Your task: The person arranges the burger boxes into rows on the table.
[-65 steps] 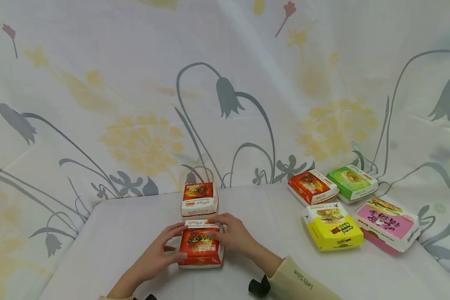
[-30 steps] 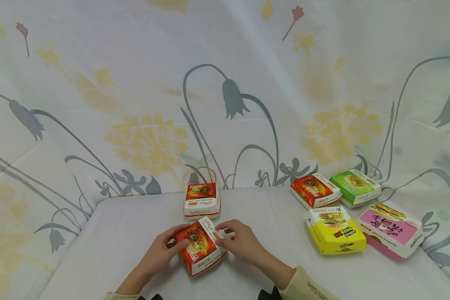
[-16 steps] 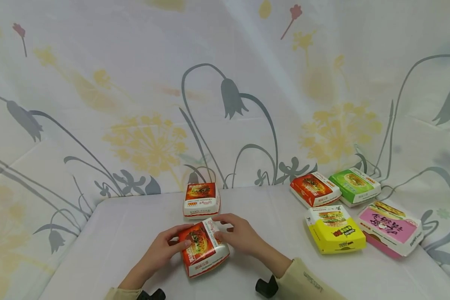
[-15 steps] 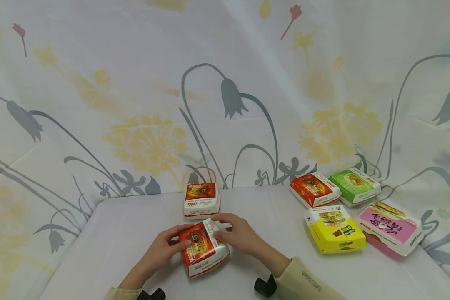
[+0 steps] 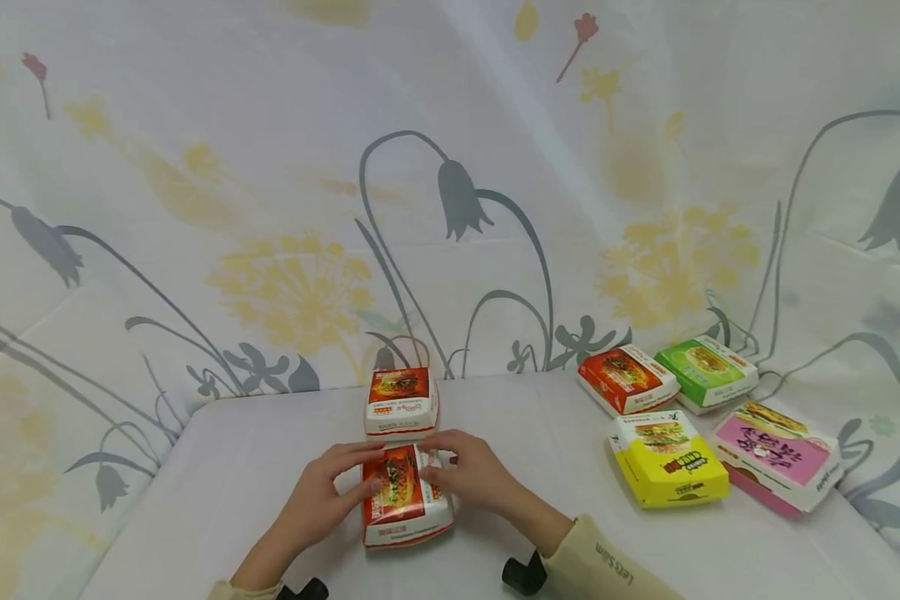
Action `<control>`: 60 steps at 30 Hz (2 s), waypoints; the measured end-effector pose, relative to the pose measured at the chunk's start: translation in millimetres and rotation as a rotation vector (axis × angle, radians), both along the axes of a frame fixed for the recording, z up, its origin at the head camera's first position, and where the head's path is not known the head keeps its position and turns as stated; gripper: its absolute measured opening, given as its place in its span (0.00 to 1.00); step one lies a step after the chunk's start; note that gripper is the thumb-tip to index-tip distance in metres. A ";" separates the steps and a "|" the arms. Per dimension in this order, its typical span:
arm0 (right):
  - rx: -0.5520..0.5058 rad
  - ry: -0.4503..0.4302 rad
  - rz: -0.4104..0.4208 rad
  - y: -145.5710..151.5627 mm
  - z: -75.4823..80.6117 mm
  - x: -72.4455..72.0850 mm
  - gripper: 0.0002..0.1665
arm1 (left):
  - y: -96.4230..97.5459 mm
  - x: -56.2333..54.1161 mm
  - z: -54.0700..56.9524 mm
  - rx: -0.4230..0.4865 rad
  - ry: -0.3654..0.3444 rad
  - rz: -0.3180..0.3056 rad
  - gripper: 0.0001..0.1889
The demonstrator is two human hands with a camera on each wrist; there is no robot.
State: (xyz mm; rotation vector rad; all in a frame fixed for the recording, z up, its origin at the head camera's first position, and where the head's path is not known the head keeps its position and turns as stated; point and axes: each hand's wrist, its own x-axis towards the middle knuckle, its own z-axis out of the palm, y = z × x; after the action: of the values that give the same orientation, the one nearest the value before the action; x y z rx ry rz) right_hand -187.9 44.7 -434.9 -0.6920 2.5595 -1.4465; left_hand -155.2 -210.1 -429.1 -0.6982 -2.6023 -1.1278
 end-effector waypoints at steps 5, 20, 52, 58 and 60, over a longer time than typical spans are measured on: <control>0.002 0.017 -0.042 -2.5 1.4 6.1 0.22 | 4.9 13.6 12.8 -0.097 0.026 -0.008 0.17; 0.098 0.066 -0.052 7.2 4.3 17.8 0.21 | 2.3 14.3 18.4 -0.214 -0.040 -0.009 0.16; -0.022 0.096 0.035 14.2 -1.0 27.2 0.25 | 13.9 1.2 21.3 -0.199 -0.207 -0.130 0.34; -0.040 0.090 0.030 9.4 -3.9 24.5 0.29 | 8.3 -8.3 19.6 -0.190 -0.203 -0.200 0.31; -0.033 0.078 0.013 7.1 -5.2 24.5 0.29 | 6.9 -11.4 18.7 -0.201 -0.190 -0.216 0.31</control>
State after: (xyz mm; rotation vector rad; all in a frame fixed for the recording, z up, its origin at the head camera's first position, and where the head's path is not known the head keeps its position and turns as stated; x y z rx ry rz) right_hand -163.3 51.8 -440.0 -0.7840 2.5884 -1.4901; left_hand -166.7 -203.2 -410.3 -0.9796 -2.8863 -1.0439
